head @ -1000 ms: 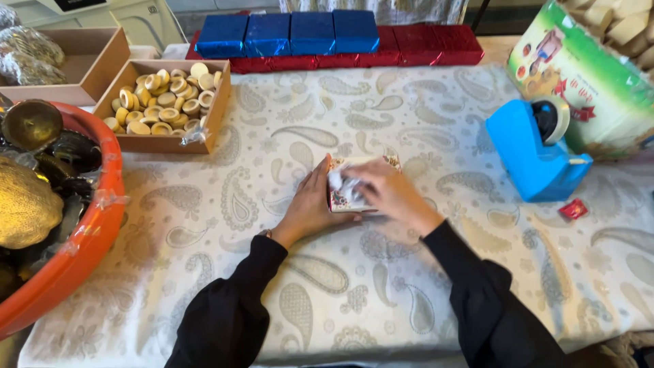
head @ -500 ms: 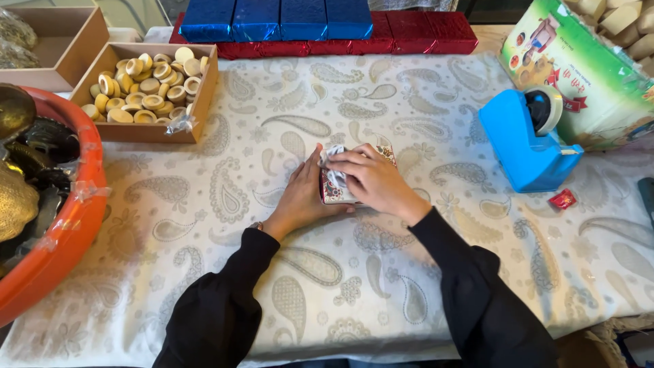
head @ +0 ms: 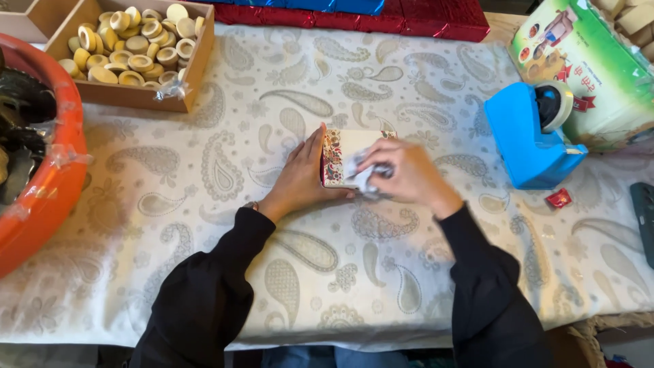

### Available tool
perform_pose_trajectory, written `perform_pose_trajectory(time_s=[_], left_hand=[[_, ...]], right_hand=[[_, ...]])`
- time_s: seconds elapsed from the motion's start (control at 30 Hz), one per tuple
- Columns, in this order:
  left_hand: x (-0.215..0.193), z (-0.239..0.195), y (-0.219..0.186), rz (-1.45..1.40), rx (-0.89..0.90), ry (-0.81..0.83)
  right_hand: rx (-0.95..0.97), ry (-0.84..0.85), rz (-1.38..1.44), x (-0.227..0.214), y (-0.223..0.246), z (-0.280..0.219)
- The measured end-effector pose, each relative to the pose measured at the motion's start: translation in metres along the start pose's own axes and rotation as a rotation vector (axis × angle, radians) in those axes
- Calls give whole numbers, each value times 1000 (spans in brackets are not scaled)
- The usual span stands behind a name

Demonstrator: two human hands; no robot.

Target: The person cleans small wooden items with a cloth, places them inside a small white box, and then uses a tape dispenser to seal the package.

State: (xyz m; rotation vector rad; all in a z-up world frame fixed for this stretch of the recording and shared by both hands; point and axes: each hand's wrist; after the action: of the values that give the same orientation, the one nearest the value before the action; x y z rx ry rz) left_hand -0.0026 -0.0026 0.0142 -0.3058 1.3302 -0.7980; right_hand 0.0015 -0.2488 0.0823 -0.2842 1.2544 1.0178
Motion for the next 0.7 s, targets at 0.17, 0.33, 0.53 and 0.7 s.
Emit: perform_pose_trajectory(time_s=[0.17, 0.33, 0.53, 0.7], left_hand=[[21, 1, 31, -2, 82, -17], [-1, 1, 5, 39, 68, -21], [-3, 1, -1, -42, 18, -10], [23, 2, 30, 47, 111, -59]], right_hand=[[-204, -158, 28, 23, 49, 13], [-143, -178, -103, 16, 13, 15], [-14, -253, -268, 16, -10, 8], [-218, -222, -71, 32, 44, 19]])
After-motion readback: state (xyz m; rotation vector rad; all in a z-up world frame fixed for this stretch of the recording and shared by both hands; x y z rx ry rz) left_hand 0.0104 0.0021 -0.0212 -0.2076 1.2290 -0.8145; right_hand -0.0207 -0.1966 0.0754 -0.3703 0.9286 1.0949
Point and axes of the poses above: each hand's wrist, its own z-axis towards the middle knuckle, its own x-axis out of the palm, y = z × x, and after that the axes turned 9 degrees about -x, right-handed
